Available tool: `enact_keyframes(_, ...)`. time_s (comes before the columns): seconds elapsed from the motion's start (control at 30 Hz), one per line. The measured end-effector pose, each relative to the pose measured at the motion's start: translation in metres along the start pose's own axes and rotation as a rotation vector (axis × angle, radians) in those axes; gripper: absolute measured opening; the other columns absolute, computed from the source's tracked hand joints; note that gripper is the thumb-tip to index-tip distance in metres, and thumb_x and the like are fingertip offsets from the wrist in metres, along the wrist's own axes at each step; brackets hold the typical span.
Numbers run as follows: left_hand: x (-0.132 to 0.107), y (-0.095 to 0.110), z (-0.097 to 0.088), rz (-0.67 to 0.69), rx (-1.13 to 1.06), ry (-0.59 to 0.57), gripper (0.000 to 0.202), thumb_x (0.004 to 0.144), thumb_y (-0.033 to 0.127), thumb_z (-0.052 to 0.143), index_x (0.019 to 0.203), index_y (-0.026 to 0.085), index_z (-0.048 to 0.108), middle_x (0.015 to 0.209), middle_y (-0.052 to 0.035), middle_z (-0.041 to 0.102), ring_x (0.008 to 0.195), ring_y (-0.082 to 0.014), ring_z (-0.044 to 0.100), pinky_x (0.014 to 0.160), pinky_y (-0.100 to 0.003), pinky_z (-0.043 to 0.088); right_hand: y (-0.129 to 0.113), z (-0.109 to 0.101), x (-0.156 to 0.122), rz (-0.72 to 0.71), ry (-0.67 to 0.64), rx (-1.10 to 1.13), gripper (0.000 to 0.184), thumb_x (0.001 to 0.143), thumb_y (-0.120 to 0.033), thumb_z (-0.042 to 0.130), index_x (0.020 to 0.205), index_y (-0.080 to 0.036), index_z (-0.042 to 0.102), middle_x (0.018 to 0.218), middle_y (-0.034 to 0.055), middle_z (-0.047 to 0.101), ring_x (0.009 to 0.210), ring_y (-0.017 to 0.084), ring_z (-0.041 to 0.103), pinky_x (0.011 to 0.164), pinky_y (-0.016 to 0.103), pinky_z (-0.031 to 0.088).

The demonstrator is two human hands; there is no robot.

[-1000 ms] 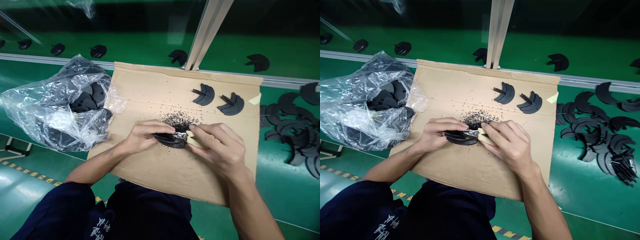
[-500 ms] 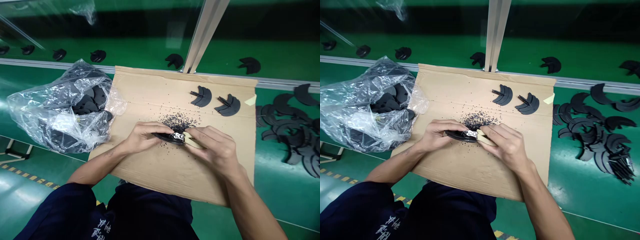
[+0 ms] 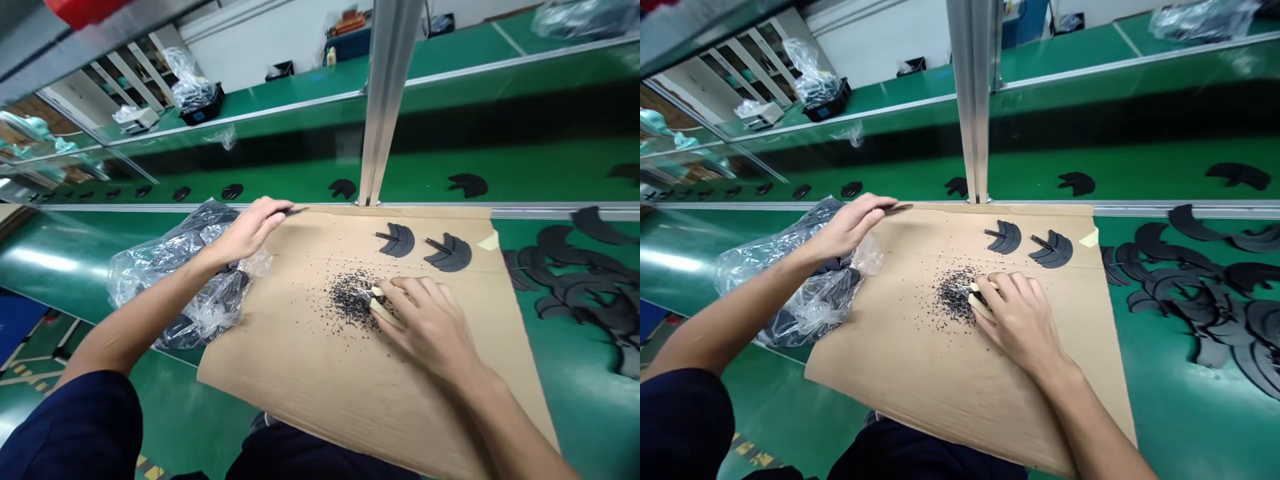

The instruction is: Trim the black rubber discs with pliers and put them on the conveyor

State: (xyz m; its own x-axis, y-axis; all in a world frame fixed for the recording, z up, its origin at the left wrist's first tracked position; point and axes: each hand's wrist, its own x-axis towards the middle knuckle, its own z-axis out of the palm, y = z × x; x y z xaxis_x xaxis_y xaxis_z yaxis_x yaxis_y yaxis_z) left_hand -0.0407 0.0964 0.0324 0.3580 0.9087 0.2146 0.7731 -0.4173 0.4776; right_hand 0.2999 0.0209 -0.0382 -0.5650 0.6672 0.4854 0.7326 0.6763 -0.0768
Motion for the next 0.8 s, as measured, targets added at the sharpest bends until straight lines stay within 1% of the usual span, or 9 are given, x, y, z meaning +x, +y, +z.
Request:
enact_keyframes(0.07,0.036,-0.026,0.003,-0.045,0.207,0.035,0.045,0.101,0.037,0.043,0.135,0.012,0.057,0.131,-0.0167,0.062,0.125,-0.0312,0.053,0.115,-0.051,0.038,-0.002,0.0,0.0,0.009,0.013,0.02,0.024,0.096,-0.033,0.056,0.112,-0.016,0.064,0.098,0.0108,0.07,0.09,0.024,0.056,0.074,0.036,0.04)
enact_keyframes(0.13,0.068,-0.049,0.011,-0.152,0.316,-0.025,0.047,0.098,0.03,0.047,0.141,0.012,0.052,0.141,-0.0158,0.056,0.132,-0.0304,0.048,0.118,-0.048,0.035,-0.003,0.0,-0.001,0.018,0.001,0.057,0.024,0.095,-0.031,0.057,0.113,-0.017,0.064,0.098,0.0107,0.07,0.09,0.024,0.057,0.074,0.036,0.04)
enact_keyframes(0.27,0.108,-0.073,0.03,-0.252,0.341,-0.084,0.037,0.092,0.025,0.06,0.126,0.011,0.063,0.13,-0.016,0.063,0.125,-0.0296,0.056,0.113,-0.046,0.043,-0.003,0.002,-0.003,0.039,-0.006,0.083,0.023,0.094,-0.027,0.056,0.114,-0.018,0.063,0.099,0.0106,0.07,0.091,0.025,0.058,0.075,0.037,0.042)
enact_keyframes(0.37,0.128,-0.068,0.054,-0.292,0.322,-0.08,0.033,0.095,0.032,0.063,0.121,0.013,0.064,0.127,-0.0135,0.064,0.117,-0.0259,0.062,0.104,-0.047,0.052,-0.002,0.002,-0.004,0.038,-0.001,0.078,0.024,0.096,-0.026,0.053,0.116,-0.017,0.062,0.102,0.0119,0.07,0.093,0.026,0.058,0.079,0.039,0.045)
enact_keyframes(0.5,0.149,-0.043,0.096,-0.279,0.225,-0.078,0.035,0.098,0.037,0.061,0.125,0.015,0.06,0.124,-0.0098,0.063,0.108,-0.0213,0.065,0.093,-0.043,0.058,-0.002,0.005,-0.004,0.039,-0.008,0.124,0.026,0.098,-0.025,0.048,0.12,-0.016,0.06,0.105,0.0142,0.069,0.093,0.027,0.058,0.082,0.041,0.05)
enact_keyframes(0.57,0.154,-0.032,0.109,-0.288,0.186,-0.06,0.036,0.097,0.036,0.061,0.126,0.015,0.06,0.125,-0.0104,0.063,0.109,-0.0217,0.065,0.094,-0.043,0.058,-0.002,0.007,-0.004,0.05,0.003,0.133,0.028,0.099,-0.026,0.046,0.122,-0.014,0.058,0.103,0.0146,0.068,0.092,0.026,0.059,0.081,0.04,0.051)
enact_keyframes(0.67,0.152,-0.024,0.105,-0.314,0.147,0.008,0.035,0.098,0.036,0.06,0.126,0.015,0.06,0.127,-0.011,0.062,0.112,-0.0223,0.064,0.096,-0.044,0.057,0.001,0.011,-0.005,0.059,0.048,0.137,0.029,0.1,-0.029,0.045,0.122,-0.015,0.058,0.099,0.0137,0.066,0.089,0.026,0.061,0.077,0.038,0.053)
enact_keyframes(0.73,0.14,-0.021,0.089,-0.306,0.114,0.051,0.029,0.099,0.027,0.055,0.122,0.011,0.064,0.122,-0.0135,0.066,0.111,-0.0235,0.065,0.099,-0.043,0.055,0.002,0.012,-0.006,0.069,0.097,0.176,0.026,0.099,-0.03,0.049,0.12,-0.016,0.059,0.095,0.012,0.066,0.086,0.025,0.062,0.074,0.037,0.054)
enact_keyframes(0.8,0.118,-0.016,0.073,-0.265,0.067,0.065,0.028,0.098,0.017,0.049,0.117,0.007,0.068,0.112,-0.015,0.072,0.105,-0.0242,0.068,0.098,-0.04,0.055,0.002,0.012,-0.005,0.085,0.157,0.252,0.024,0.097,-0.03,0.055,0.117,-0.017,0.059,0.092,0.0104,0.065,0.083,0.024,0.063,0.072,0.036,0.055)
